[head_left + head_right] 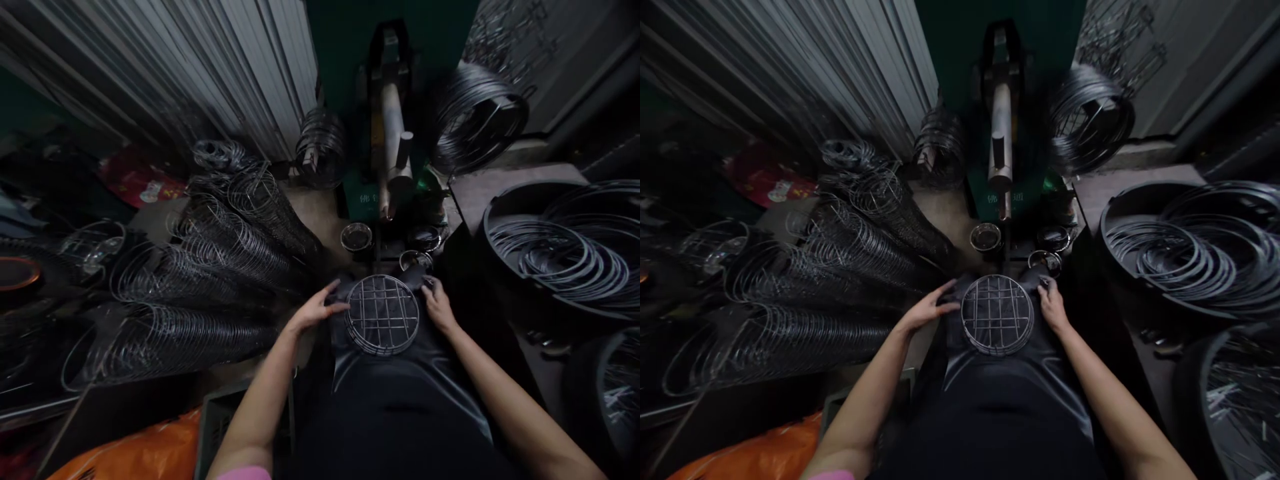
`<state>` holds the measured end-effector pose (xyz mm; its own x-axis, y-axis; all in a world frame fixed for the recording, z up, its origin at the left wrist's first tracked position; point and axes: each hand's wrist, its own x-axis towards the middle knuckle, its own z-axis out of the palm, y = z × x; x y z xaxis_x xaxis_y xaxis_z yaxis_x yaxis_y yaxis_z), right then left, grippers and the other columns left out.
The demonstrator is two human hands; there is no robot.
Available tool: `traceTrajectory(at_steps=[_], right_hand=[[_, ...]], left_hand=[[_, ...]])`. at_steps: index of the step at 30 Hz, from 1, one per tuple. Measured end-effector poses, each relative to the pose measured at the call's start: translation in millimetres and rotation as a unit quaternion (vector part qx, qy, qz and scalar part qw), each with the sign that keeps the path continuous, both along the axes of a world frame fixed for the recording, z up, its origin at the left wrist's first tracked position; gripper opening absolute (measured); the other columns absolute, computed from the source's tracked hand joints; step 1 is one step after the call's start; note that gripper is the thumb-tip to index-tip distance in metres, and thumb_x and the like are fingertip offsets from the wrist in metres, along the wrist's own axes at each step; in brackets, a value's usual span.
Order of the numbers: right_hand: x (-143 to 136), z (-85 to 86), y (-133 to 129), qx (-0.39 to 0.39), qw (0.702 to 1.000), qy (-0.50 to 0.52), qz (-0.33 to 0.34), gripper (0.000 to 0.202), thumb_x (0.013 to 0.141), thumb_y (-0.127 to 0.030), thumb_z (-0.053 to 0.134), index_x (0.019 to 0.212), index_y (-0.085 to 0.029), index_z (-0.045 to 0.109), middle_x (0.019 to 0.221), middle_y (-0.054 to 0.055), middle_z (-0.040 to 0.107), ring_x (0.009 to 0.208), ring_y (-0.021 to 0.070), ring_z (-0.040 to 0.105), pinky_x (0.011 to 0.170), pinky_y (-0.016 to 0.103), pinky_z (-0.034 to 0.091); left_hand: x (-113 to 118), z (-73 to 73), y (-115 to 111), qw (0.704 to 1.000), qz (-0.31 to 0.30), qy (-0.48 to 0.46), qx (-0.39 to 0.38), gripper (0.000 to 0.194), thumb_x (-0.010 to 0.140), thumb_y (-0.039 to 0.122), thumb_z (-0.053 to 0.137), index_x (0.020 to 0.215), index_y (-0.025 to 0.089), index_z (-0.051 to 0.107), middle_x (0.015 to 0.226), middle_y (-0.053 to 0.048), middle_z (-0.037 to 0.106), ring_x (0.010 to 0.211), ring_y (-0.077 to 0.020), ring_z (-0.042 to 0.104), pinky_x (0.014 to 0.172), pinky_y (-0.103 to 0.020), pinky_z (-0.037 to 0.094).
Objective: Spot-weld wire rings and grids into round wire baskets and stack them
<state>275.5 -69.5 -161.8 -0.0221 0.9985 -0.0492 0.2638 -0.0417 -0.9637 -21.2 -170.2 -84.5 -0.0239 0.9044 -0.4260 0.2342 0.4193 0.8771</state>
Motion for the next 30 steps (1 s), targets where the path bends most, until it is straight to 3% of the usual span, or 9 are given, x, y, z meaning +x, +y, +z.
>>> traceTrajectory(at_steps=[2, 5, 9, 12, 15, 18, 24, 27, 30], right_hand=[[2, -8.9, 3, -0.004, 1.0, 0.001, 0.005, 0.033, 0.071, -0.044, 0.055, 0.094, -0.02, 0.056, 0.093, 0.007, 0.062, 0.093, 0.0226, 0.056, 0.088, 0.041, 0.041], [10, -19.8, 8, -0.057, 0.989, 0.123, -0.066, 0.027, 0.07, -0.04, 0.057, 0.091, -0.023, 0.056, 0.086, 0.003, 0.063, 0.085, 0.0193, 0.058, 0.082, 0.039, 0.047], [26, -24.3, 15, -0.184, 0.911, 0.342, -0.136, 0.018, 0.063, -0.025, 0.064, 0.079, -0.024, 0.057, 0.068, -0.002, 0.06, 0.063, 0.0152, 0.059, 0.062, 0.034, 0.054], [33, -20.4, 16, -0.224, 0.882, 0.396, -0.119, 0.014, 0.062, -0.021, 0.064, 0.075, -0.023, 0.057, 0.062, -0.002, 0.058, 0.059, 0.0148, 0.058, 0.056, 0.034, 0.053], [36, -12.5, 16, -0.212, 0.889, 0.395, -0.091, 0.011, 0.064, -0.024, 0.063, 0.074, -0.023, 0.057, 0.061, -0.002, 0.057, 0.057, 0.0152, 0.057, 0.053, 0.033, 0.052], [36, -2.3, 14, -0.193, 0.903, 0.376, -0.079, 0.013, 0.064, -0.027, 0.062, 0.076, -0.023, 0.058, 0.06, -0.002, 0.057, 0.054, 0.0144, 0.055, 0.045, 0.029, 0.047], [28, 19.8, 3, -0.166, 0.89, 0.419, -0.066, 0.013, 0.063, -0.028, 0.062, 0.073, -0.023, 0.056, 0.059, -0.002, 0.055, 0.052, 0.0127, 0.049, 0.046, 0.028, 0.044], [23, 29.8, -5, -0.172, 0.877, 0.446, -0.05, 0.014, 0.063, -0.029, 0.062, 0.072, -0.023, 0.055, 0.058, -0.002, 0.053, 0.056, 0.014, 0.052, 0.051, 0.031, 0.047], [17, 37.0, -13, -0.172, 0.883, 0.435, -0.044, 0.018, 0.06, -0.031, 0.066, 0.072, -0.022, 0.056, 0.057, -0.003, 0.053, 0.054, 0.0129, 0.052, 0.047, 0.027, 0.044]], left_hand=[[-5, 11.0, 29, 0.999, 0.047, 0.009, -0.005, 0.068, 0.058, 0.044, 0.073, 0.119, 0.021, 0.054, 0.119, -0.01, 0.059, 0.113, -0.0263, 0.052, 0.097, -0.033, 0.038], [0, 19.2, 81, 0.998, 0.029, 0.05, -0.009, 0.044, 0.051, 0.043, 0.076, 0.089, 0.02, 0.069, 0.092, -0.005, 0.07, 0.095, -0.0247, 0.062, 0.084, -0.027, 0.045], [28, 14.8, 135, 0.991, -0.081, 0.049, -0.096, 0.034, 0.053, 0.048, 0.073, 0.068, 0.019, 0.07, 0.062, -0.002, 0.069, 0.068, -0.0209, 0.065, 0.064, -0.026, 0.049], [49, 5.4, 151, 0.949, -0.216, 0.027, -0.227, 0.043, 0.049, 0.055, 0.073, 0.068, 0.016, 0.07, 0.06, -0.005, 0.068, 0.055, -0.0209, 0.062, 0.052, -0.029, 0.047], [57, -1.6, 148, 0.916, -0.301, -0.001, -0.267, 0.041, 0.049, 0.052, 0.074, 0.07, 0.017, 0.069, 0.061, -0.005, 0.068, 0.048, -0.0179, 0.059, 0.045, -0.027, 0.044], [52, 0.6, 136, 0.922, -0.314, -0.008, -0.225, 0.033, 0.048, 0.043, 0.075, 0.066, 0.017, 0.068, 0.057, -0.002, 0.066, 0.046, -0.0151, 0.057, 0.044, -0.024, 0.043], [39, 35.5, 97, 0.973, -0.216, 0.08, -0.025, 0.043, 0.036, 0.035, 0.08, 0.074, 0.02, 0.068, 0.065, 0.001, 0.066, 0.058, -0.0155, 0.06, 0.049, -0.02, 0.043], [37, 52.5, 74, 0.974, -0.177, 0.134, 0.035, 0.054, 0.032, 0.036, 0.082, 0.081, 0.02, 0.068, 0.073, -0.001, 0.068, 0.068, -0.0191, 0.062, 0.055, -0.021, 0.044], [34, 60.2, 54, 0.971, -0.187, 0.136, 0.053, 0.053, 0.035, 0.04, 0.081, 0.083, 0.02, 0.067, 0.073, -0.001, 0.067, 0.07, -0.0198, 0.061, 0.058, -0.022, 0.044]])
